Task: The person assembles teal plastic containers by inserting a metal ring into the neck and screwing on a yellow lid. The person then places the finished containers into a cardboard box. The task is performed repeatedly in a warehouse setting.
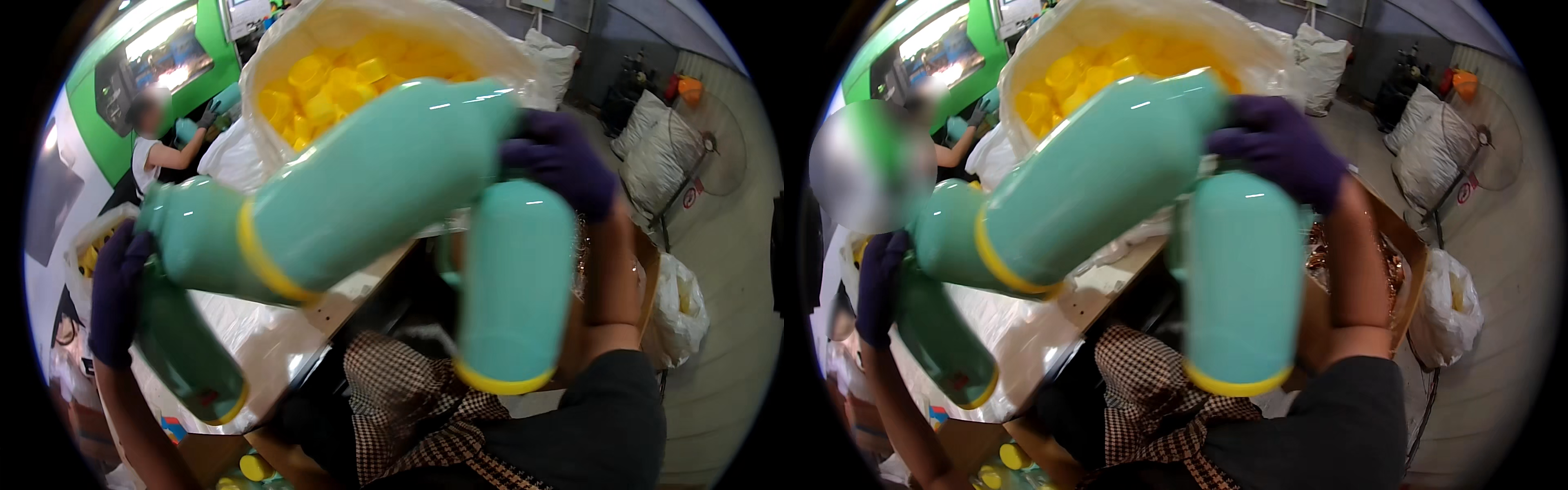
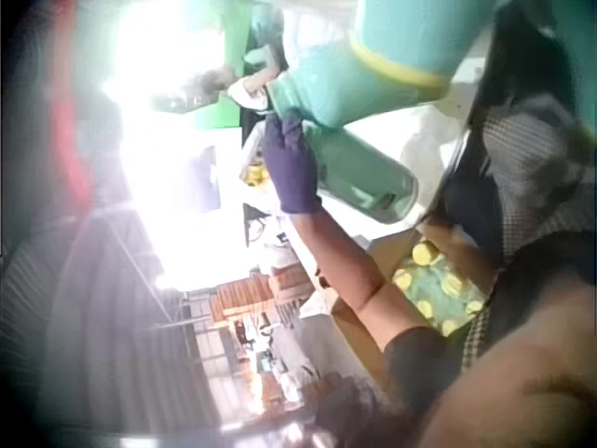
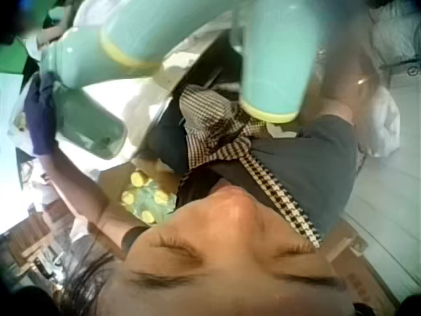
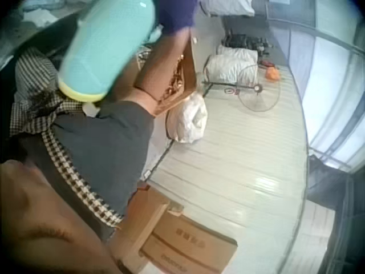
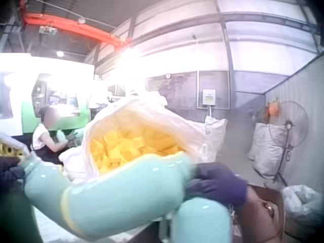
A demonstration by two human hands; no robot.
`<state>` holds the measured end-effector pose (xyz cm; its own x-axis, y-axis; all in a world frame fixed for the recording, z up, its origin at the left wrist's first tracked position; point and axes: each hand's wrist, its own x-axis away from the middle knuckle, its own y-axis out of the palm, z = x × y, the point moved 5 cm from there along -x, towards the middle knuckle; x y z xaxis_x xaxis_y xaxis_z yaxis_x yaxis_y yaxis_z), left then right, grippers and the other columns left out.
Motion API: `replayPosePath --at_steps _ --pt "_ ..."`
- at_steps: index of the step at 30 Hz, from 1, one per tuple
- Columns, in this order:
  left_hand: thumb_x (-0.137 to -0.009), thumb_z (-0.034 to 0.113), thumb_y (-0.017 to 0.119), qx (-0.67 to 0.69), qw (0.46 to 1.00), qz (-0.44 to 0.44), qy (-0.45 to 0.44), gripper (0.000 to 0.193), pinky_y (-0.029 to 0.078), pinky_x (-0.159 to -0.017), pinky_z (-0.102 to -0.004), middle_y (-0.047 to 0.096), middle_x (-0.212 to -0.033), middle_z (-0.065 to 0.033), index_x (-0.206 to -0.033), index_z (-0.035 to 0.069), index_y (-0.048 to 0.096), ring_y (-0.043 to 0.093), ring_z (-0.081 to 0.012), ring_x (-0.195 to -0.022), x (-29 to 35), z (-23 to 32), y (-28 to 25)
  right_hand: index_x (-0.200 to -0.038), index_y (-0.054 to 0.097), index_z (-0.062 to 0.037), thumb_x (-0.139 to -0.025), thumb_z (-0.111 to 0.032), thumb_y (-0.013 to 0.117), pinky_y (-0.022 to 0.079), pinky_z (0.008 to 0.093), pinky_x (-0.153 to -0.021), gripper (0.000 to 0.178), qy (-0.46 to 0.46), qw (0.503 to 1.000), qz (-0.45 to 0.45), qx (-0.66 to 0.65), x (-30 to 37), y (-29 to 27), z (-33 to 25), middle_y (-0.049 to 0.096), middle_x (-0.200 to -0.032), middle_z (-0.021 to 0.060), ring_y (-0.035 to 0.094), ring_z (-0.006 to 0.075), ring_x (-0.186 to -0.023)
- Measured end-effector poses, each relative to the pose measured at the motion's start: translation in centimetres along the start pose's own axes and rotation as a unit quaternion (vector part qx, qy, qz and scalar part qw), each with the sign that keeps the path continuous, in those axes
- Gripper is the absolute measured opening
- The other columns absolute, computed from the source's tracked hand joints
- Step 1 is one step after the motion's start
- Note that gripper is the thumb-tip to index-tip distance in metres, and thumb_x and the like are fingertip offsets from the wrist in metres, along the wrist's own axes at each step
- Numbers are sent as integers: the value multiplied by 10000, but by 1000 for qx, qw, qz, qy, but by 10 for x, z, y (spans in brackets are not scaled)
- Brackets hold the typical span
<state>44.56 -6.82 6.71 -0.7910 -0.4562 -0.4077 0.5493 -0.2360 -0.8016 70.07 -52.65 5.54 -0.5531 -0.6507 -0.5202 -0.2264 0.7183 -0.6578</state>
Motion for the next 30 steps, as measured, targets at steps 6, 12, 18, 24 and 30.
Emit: replayPosePath --at_steps 6,12,18,24,30 --pt "-976 257 546 215 918 -21 331 303 470 -774 -318 623 -907 -101 -1006 -37 610 593 -183 -845 -9 244 112 -1081 698 -114 -893 -165 654 541 356 -734 200 100 869 241 421 160 -202 -14 714 -920 57 698 204 -863" --pt "-946 512 541 303 913 100 253 471 499 -857 -445 680 -1079 -195 -1111 88 662 647 -397 -1010 -36 448 214 -1065 624 -242 -881 -221 631 451 386 -604 185 69 537 255 801 238 -212 84 544 -728 17 562 227 -708" --pt "-889 366 655 -31 918 66 390 489 446 -799 -575 566 -1161 -95 -1360 408 532 644 -291 -956 14 492 317 -1223 570 -202 -913 -100 562 523 444 -730 326 94 655 74 746 255 -86 222 609 -768 113 617 305 -749" --pt "-836 265 712 23 885 110 453 541 505 -761 -466 601 -1026 -101 -1356 312 571 646 -298 -901 19 482 302 -961 673 -145 -883 -196 564 471 445 -883 144 229 803 -126 536 274 -2 238 662 -966 149 627 319 -926" --pt "-895 -19 587 354 870 57 339 431 502 -903 -298 561 -1224 -77 -1321 45 587 567 -171 -1135 19 263 228 -937 659 -106 -858 -203 634 485 430 -875 128 27 882 -18 471 268 -13 136 645 -880 104 640 301 -849"
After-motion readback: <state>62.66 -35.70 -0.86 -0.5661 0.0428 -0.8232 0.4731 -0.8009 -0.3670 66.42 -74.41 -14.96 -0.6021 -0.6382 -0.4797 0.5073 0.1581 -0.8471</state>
